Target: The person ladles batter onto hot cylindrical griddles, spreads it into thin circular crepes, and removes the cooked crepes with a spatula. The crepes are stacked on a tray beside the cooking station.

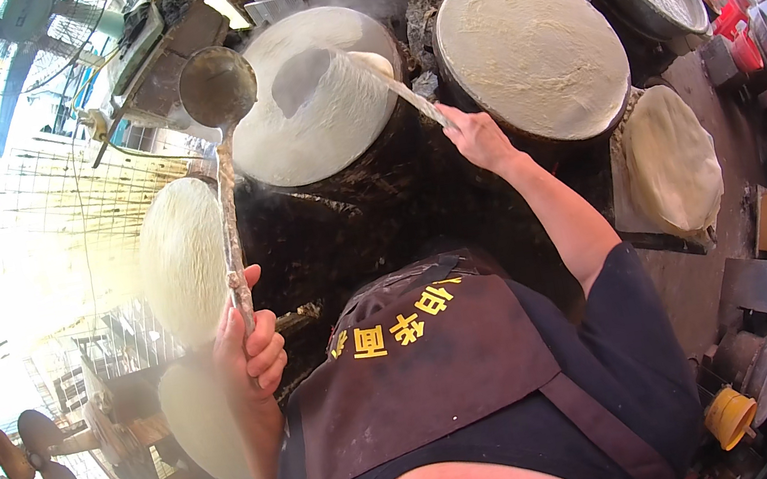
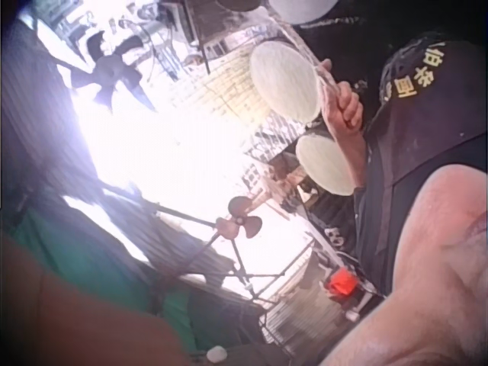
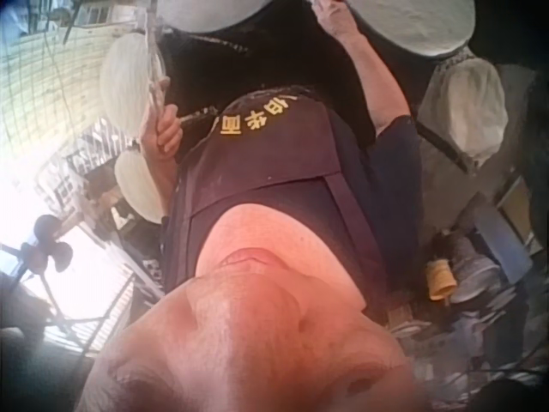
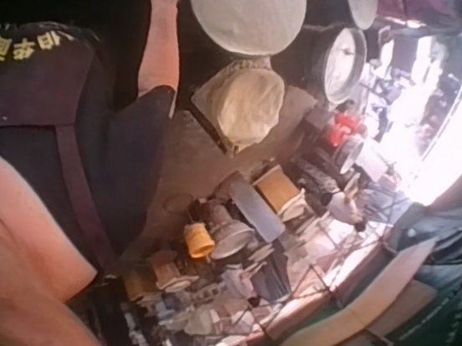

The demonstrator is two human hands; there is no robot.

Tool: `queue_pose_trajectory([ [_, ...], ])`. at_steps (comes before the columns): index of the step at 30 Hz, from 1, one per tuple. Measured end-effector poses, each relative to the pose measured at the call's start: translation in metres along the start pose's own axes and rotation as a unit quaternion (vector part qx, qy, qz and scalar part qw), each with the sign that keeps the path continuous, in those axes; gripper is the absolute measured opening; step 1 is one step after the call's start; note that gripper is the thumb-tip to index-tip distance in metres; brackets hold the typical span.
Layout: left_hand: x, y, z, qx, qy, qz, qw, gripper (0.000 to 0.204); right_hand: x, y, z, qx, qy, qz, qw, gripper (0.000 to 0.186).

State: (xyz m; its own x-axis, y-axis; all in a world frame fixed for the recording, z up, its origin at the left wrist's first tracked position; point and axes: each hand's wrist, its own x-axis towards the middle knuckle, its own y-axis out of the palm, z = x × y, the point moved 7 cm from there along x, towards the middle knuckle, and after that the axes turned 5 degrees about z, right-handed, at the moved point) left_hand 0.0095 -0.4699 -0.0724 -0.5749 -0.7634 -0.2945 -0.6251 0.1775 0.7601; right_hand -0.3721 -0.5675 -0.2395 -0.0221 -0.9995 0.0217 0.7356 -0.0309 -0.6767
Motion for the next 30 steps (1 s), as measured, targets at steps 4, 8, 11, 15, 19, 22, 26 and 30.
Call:
queue_pose_trajectory([
  [4, 0.003, -0.001, 0.002, -0.005, -0.016, 0.004, 1.000, 0.056, -0.003, 0.001, 0.021, -0.002, 0.026, 0.005, 1.000, 0.044],
  [8, 0.014, -0.006, 0.001, -0.019, -0.029, -0.050, 0.998, 0.052, 0.000, 0.015, 0.002, -0.035, -0.012, -0.008, 0.999, 0.046],
  [11, 0.027, -0.005, 0.000, -0.024, -0.035, -0.047, 0.998, 0.052, 0.052, 0.004, 0.000, -0.055, 0.005, -0.049, 0.997, 0.043],
  [15, 0.038, -0.003, 0.000, -0.021, -0.041, -0.063, 0.997, 0.052, 0.118, -0.001, 0.008, -0.073, 0.068, -0.054, 0.994, 0.038],
  [19, 0.034, -0.012, 0.000, -0.012, -0.044, -0.074, 0.996, 0.051, 0.070, 0.014, 0.034, 0.054, -0.017, -0.033, 0.998, 0.049],
  [22, 0.028, -0.019, 0.002, -0.011, -0.044, -0.087, 0.995, 0.051, 0.000, 0.015, 0.038, 0.058, -0.006, -0.107, 0.993, 0.055],
  [26, 0.039, -0.012, 0.001, -0.002, -0.064, -0.063, 0.996, 0.054, 0.018, 0.028, 0.004, -0.017, 0.073, -0.079, 0.994, 0.060],
  [30, 0.059, 0.003, -0.001, 0.016, -0.070, -0.042, 0.997, 0.053, 0.112, 0.028, 0.015, -0.057, 0.134, -0.048, 0.988, 0.053],
])
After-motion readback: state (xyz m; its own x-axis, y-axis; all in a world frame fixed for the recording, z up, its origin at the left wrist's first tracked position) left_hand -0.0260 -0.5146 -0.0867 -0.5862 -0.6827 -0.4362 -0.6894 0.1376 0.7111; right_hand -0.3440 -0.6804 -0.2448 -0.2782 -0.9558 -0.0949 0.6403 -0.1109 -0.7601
